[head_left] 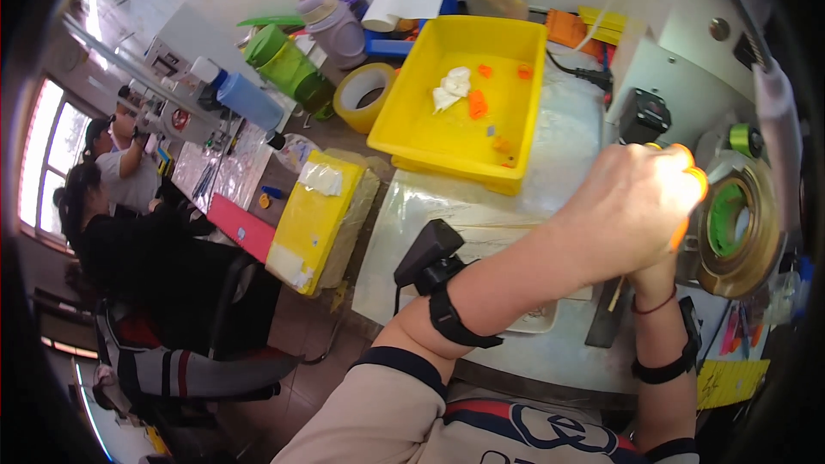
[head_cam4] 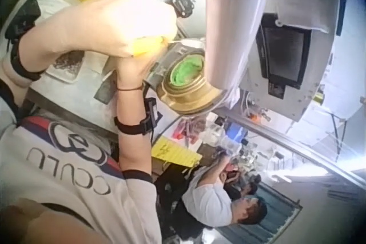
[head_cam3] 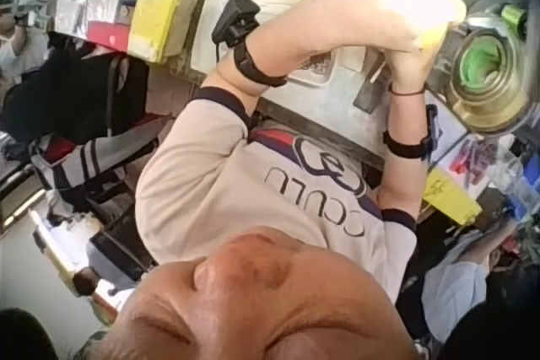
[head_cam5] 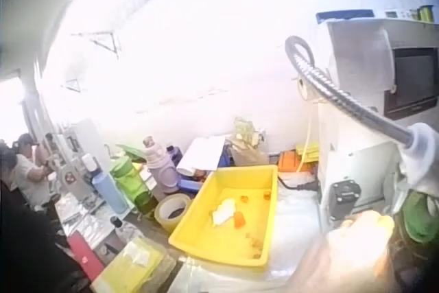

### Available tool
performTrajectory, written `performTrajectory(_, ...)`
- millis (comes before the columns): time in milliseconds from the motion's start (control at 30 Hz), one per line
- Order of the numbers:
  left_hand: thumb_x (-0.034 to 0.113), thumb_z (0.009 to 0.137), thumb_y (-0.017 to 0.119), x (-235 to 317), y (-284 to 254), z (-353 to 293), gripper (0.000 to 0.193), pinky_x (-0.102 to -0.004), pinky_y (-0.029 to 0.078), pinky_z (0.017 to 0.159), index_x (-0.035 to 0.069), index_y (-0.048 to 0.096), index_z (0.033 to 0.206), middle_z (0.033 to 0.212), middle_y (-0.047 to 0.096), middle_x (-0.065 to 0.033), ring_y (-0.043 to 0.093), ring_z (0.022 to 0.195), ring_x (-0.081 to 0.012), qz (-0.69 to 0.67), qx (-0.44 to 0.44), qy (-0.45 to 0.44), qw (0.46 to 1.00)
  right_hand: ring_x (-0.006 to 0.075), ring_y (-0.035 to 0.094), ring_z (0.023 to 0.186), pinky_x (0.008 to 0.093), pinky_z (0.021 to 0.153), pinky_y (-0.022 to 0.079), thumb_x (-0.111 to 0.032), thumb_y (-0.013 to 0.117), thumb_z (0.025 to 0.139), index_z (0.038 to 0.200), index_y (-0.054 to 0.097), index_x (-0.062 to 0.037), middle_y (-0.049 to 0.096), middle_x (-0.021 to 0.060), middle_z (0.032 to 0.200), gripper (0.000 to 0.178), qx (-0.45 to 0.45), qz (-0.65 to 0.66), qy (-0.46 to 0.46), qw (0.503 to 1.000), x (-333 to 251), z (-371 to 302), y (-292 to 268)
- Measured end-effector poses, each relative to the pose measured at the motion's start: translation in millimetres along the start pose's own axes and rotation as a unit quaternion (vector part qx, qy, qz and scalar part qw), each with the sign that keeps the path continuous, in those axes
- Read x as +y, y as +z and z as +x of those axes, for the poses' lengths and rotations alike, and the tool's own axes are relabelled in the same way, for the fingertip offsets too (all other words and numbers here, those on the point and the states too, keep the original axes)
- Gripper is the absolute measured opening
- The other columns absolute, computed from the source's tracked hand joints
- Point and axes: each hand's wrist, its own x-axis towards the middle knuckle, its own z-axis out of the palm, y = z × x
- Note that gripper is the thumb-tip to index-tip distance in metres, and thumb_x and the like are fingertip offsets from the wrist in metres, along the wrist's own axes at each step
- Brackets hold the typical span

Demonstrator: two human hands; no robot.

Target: Assemble small metal components using precision tools and a machine.

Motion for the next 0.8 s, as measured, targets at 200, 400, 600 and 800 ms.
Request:
performTrajectory(200, 0.016, 0.068, 0.065, -5, -17, -15, 0.038, -0.0338, 0.044, 0.075, -0.001, 0.053, 0.100, 0.095, 0.055, -0.0180, 0.055, 0.085, -0.0319, 0.061, -0.022, -0.045, 0.997, 0.0374, 0.036, 0.107, 0.0406, 0.091, 0.027, -0.022, 0.065, 0.068, 0.125, 0.018, 0.0029, 0.034, 0.0240, 0.118, 0.078, -0.035, -0.257, -0.009, 0.966, -17, -21, -18)
performTrajectory(400, 0.030, 0.070, 0.063, 1, -34, -46, 0.047, -0.0371, 0.045, 0.069, -0.004, 0.052, 0.100, 0.100, 0.053, -0.0187, 0.055, 0.083, -0.0323, 0.153, -0.154, -0.189, 0.958, 0.0290, 0.046, 0.097, 0.0376, 0.083, 0.036, -0.020, 0.063, 0.071, 0.114, 0.042, -0.0008, 0.046, 0.0142, 0.110, 0.051, -0.168, -0.204, -0.047, 0.963, -54, -104, -76)
performTrajectory(600, 0.032, 0.071, 0.062, -4, 10, -50, 0.039, -0.0374, 0.046, 0.050, -0.006, 0.056, 0.073, 0.078, 0.055, -0.0230, 0.058, 0.059, -0.0309, 0.239, -0.308, -0.195, 0.900, 0.0244, 0.050, 0.092, 0.0380, 0.078, 0.038, -0.014, 0.062, 0.069, 0.097, 0.055, -0.0048, 0.053, 0.0081, 0.101, 0.030, -0.138, -0.276, -0.041, 0.950, -16, -165, -103)
performTrajectory(800, 0.018, 0.072, 0.060, -22, 25, -65, 0.023, -0.0396, 0.043, 0.047, -0.002, 0.055, 0.061, 0.061, 0.054, -0.0196, 0.054, 0.052, -0.0346, 0.271, -0.285, -0.147, 0.907, 0.0195, 0.054, 0.087, 0.0358, 0.077, 0.039, -0.011, 0.059, 0.066, 0.090, 0.058, -0.0100, 0.057, 0.0030, 0.096, 0.024, -0.145, -0.309, -0.072, 0.937, -5, -178, -108)
